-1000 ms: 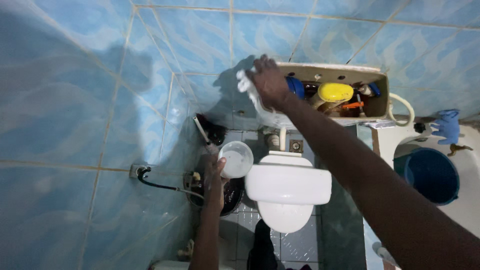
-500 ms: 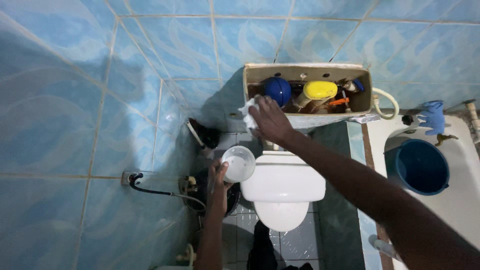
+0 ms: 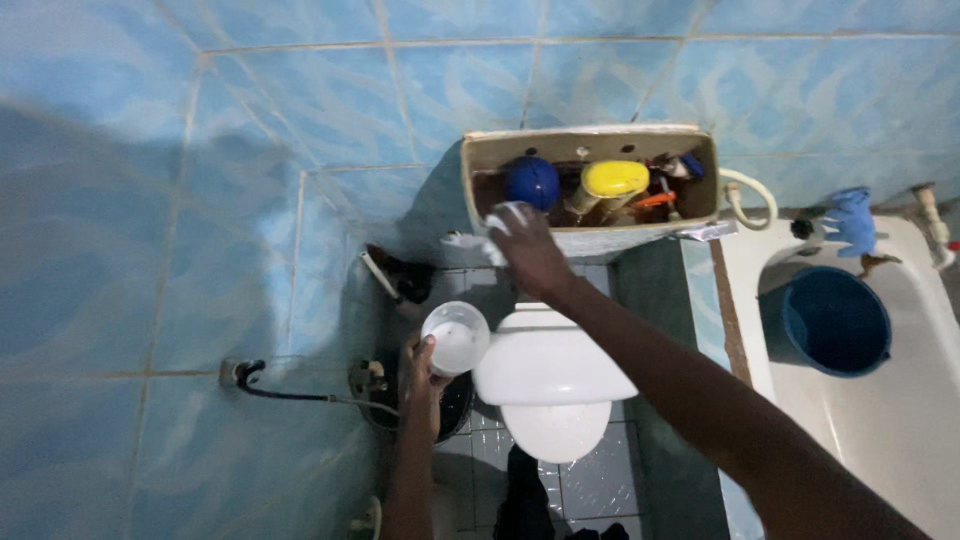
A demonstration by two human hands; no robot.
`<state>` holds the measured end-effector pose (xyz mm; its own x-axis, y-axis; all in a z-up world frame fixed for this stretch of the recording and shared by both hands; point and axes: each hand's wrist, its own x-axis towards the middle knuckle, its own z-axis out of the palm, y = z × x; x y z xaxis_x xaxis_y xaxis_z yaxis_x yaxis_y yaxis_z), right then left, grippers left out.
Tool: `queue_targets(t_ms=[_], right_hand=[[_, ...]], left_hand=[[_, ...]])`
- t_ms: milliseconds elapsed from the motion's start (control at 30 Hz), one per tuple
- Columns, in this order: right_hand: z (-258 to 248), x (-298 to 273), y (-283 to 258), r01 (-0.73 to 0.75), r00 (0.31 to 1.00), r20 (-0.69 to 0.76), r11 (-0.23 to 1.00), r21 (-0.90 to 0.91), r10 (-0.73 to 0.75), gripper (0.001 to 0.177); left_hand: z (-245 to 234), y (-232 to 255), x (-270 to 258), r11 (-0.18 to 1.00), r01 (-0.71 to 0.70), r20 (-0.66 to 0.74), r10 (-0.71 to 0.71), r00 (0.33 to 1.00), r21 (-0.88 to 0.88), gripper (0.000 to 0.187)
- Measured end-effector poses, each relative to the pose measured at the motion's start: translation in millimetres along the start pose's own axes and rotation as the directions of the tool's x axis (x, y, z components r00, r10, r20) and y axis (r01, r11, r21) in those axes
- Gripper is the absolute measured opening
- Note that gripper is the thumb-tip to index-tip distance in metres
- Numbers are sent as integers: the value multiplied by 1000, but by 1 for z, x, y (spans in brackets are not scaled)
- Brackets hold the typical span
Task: The person wipes the interior of a toilet tank with a cloth, scrubs it with a brush, pours water from a cup to rinse the basin, and places the tank lid back onto the unit while holding a connector wire.
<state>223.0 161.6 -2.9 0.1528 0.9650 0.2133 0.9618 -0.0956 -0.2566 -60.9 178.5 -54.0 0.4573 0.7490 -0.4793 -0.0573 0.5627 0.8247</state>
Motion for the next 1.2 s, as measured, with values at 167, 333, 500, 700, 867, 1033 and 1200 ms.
queue_targets(t_ms=[167, 333, 500, 700, 867, 1033, 1200], right_hand=[[-37, -95, 104, -359, 933, -60, 930, -84, 355, 60], [-54, -145, 182, -628, 712, -368, 777, 47, 598, 40], [-5, -100, 139, -732, 610, -199, 642, 230, 767, 58], [-31, -71, 80, -56, 996, -73, 998, 14, 57, 74], [-29, -73, 163, -409, 818, -351, 890, 201, 456, 56], [-11, -60, 169, -507, 515, -568, 763, 401, 642, 48], [-12, -36, 85, -359, 870, -351, 933, 29, 345, 34]], left_hand=[[0, -6, -10, 994, 58, -46, -54, 998, 97, 65], [-9, -22, -4, 995, 95, -25, -94, 995, 27, 65], [10, -34, 0, 985, 167, -55, -165, 985, 33, 64], [47, -38, -3, 983, 181, 52, -183, 982, 37, 68], [61, -33, -11, 976, 186, 67, -194, 979, 110, 70], [71, -29, -17, 979, 185, 67, -191, 979, 87, 77], [84, -35, -11, 946, 265, -48, -261, 964, 188, 73]])
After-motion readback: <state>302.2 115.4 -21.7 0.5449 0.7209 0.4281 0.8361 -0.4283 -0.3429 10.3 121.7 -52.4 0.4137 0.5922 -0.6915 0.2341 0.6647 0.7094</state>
